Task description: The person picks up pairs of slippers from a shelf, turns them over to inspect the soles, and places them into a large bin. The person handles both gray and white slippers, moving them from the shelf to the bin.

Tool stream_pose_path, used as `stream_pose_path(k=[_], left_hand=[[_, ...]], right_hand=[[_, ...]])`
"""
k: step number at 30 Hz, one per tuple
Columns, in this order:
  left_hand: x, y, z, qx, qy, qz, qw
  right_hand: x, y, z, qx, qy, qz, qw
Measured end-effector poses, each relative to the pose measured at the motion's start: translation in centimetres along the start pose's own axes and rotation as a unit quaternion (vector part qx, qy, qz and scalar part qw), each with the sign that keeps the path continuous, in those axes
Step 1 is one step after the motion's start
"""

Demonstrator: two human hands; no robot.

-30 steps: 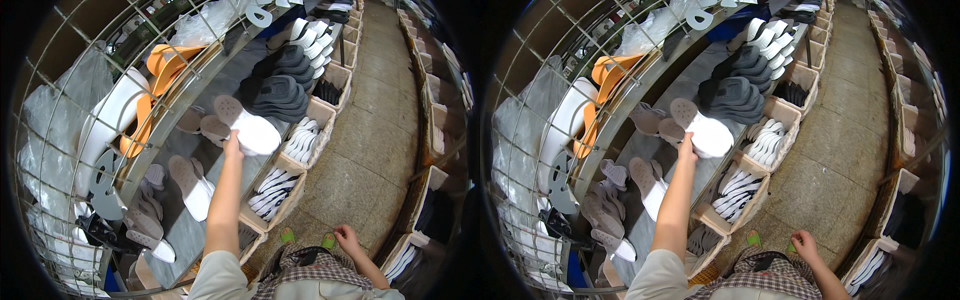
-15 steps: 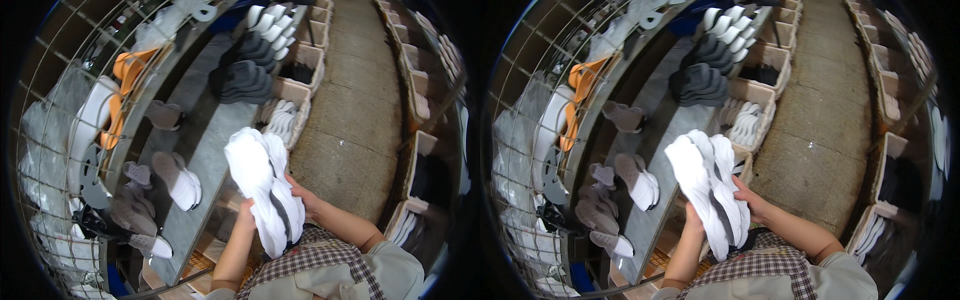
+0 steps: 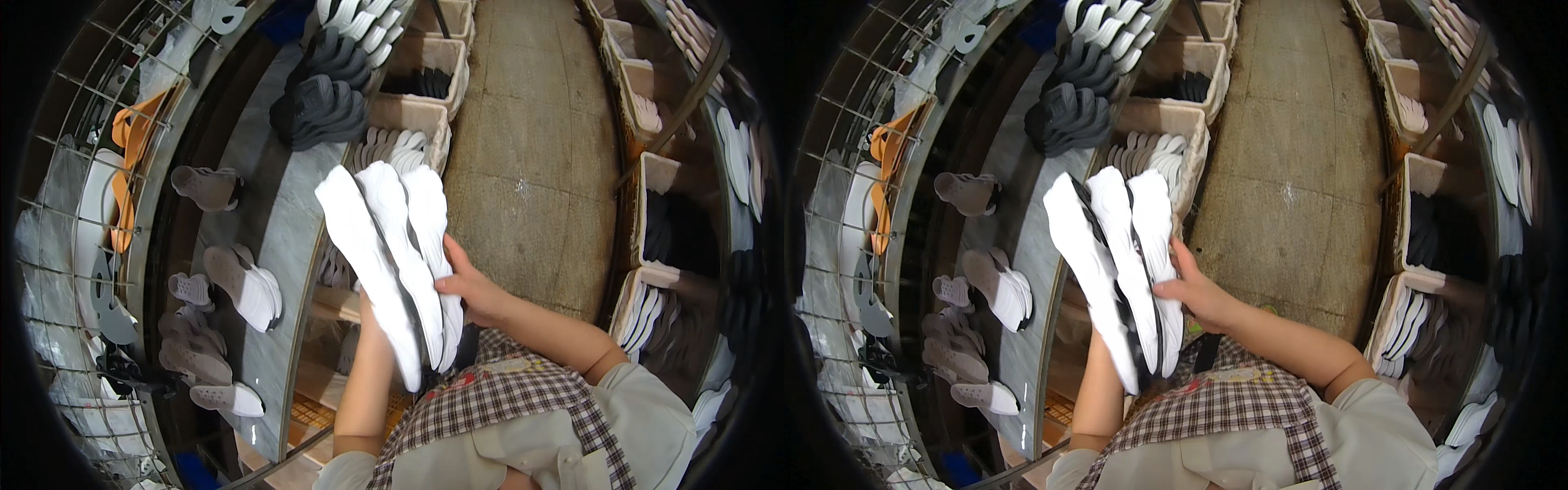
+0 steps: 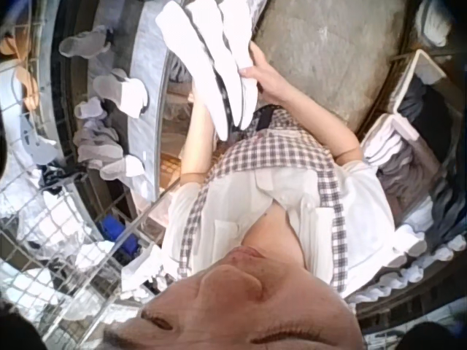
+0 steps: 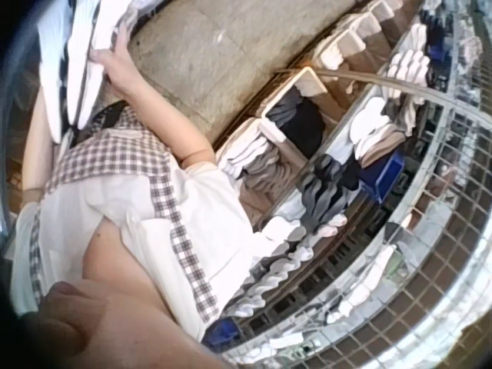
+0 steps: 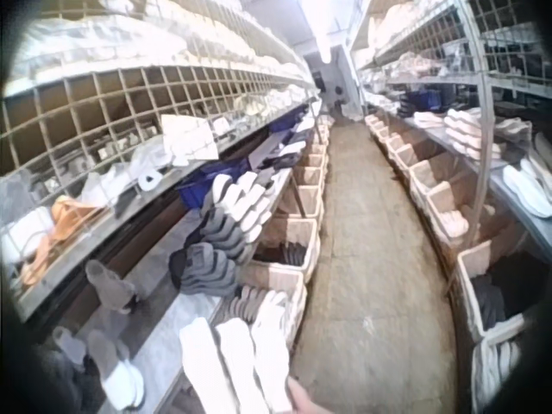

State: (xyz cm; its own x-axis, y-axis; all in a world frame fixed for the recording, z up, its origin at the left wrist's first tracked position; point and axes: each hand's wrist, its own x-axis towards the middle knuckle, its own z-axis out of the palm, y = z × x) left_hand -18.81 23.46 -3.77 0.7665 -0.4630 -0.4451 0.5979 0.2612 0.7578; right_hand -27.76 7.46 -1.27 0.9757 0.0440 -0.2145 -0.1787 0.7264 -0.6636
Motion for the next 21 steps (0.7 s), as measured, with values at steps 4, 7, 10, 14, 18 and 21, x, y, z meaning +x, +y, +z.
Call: stream_pose_path(k=[4,7,10,14,18,21], left_hand=[[-2.0,0.8,-0.1,-0.002,0.0,0.003,1.0],[-2.9,0.3,0.7,-0.022,-0.009,0.03,0.999],[-2.8,-0.5,1.8,-0.039,-0.016,0.029,0.999],[-2.7,-0.8,2.7,-0.043,-0.02,0.02,0.999],[-2.9,-0.6,3.4,-0.052,-0.03,0.007,0.998],[-2.9,-0.5,4.0,-0.075,-0.046,-0.009,0.996]], right_hand=[[-0.4,-1.1,-0.2,0.091,-0.005,0.032,0.995],[0.3,-1.7,-1.2,0.094,-0.001,0.204,0.974],[0.2,-1.3,-2.4,0.111,0.026,0.272,0.956],[0.2,0.0,-3.6,0.126,0.049,0.305,0.943],[0.1,0.8,-4.2,0.116,0.049,0.311,0.942],[0.0,0.7,-4.2,0.118,0.07,0.314,0.94]])
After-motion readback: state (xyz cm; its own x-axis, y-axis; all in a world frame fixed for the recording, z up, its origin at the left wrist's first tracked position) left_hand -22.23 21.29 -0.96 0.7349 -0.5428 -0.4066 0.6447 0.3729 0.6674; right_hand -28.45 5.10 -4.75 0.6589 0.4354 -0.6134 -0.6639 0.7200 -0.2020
